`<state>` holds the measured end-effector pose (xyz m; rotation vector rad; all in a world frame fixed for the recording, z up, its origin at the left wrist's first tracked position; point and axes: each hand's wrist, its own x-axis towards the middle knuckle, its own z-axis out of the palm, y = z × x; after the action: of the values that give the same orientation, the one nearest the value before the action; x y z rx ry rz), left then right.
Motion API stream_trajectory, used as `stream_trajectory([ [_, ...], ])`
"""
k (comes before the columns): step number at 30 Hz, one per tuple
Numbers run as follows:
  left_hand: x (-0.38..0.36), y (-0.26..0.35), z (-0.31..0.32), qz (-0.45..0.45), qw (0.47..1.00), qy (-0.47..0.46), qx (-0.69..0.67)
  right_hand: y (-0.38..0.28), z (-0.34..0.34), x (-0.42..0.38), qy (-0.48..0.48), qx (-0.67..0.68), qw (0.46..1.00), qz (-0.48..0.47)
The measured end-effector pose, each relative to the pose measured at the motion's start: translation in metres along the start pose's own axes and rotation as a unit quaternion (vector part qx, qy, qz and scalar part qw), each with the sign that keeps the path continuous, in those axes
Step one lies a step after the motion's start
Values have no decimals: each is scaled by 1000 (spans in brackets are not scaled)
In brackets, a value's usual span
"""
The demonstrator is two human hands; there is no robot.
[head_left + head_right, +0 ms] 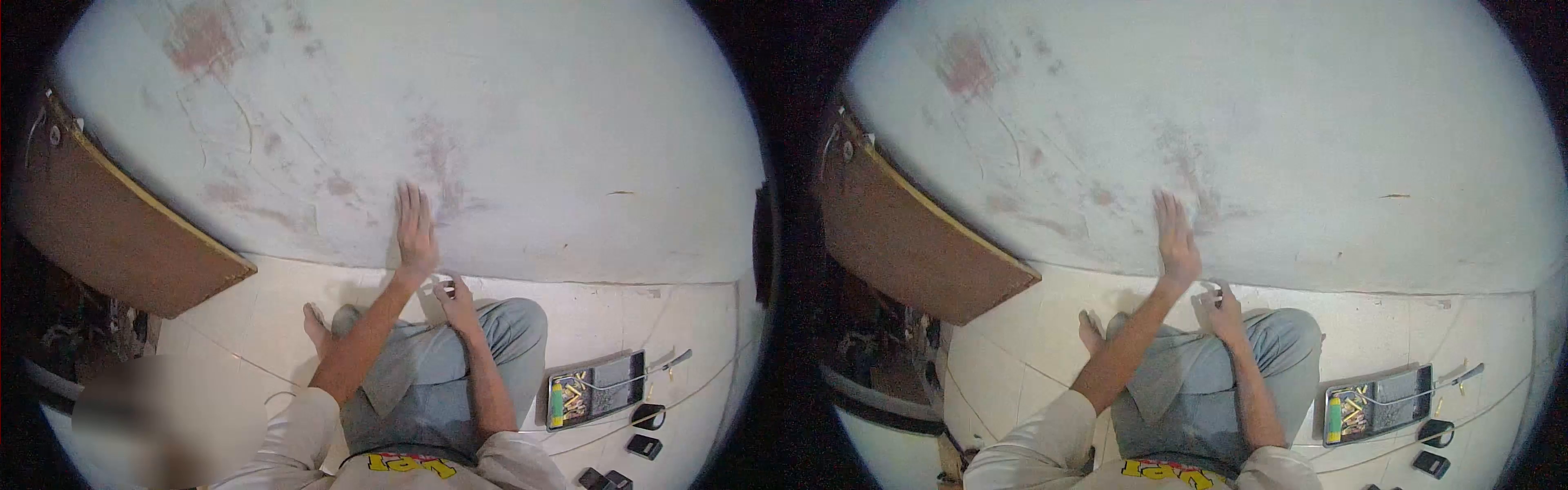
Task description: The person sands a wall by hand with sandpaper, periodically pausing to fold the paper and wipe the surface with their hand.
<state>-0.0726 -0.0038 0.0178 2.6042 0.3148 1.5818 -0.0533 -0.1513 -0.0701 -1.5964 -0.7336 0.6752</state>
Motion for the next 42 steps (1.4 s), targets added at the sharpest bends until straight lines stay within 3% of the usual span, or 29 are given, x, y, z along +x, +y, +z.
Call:
stream_trajectory([
  [2, -27, 7, 0, -31, 998, -48, -36, 8, 1, 2, -6, -17, 1000, -20],
  [4, -10, 5, 3, -22, 999, -25, -13, 5, 0, 3, -5, -16, 1000, -5],
  [7, 66, 16, -15, 43, 996, 73, 6, 2, 0, 0, -16, -3, 1000, 11],
  [11, 141, 32, -41, 51, 992, 111, 27, -9, -1, -2, -8, -9, 1000, 6],
  [15, 88, 19, -26, 50, 995, 85, 18, -10, -2, 0, -12, -29, 999, 5],
  [19, -3, 9, -8, 6, 998, -57, -5, -3, -1, -1, -11, 6, 1000, 0],
  [22, 17, 7, -10, 4, 1000, -6, 4, -1, 0, 1, -11, -8, 1000, 15],
  [26, 138, 29, -46, 35, 989, 137, 33, -7, 0, -1, -19, -32, 999, 17],
  [29, 157, 26, -46, 42, 985, 161, 38, -11, -1, -1, -30, 35, 998, 32],
  [32, 106, 18, -31, 55, 990, 127, 7, -6, -1, -1, -21, -1, 1000, 10],
  [36, -12, 3, -4, 9, 995, -96, 33, -7, -1, -1, -18, -29, 999, -16],
  [39, 2, 9, -10, 11, 998, -50, 21, -14, -3, 0, -20, -3, 1000, 22],
  [42, 84, 21, -24, 57, 997, 55, 18, -6, 0, -2, -25, -24, 999, 40],
])
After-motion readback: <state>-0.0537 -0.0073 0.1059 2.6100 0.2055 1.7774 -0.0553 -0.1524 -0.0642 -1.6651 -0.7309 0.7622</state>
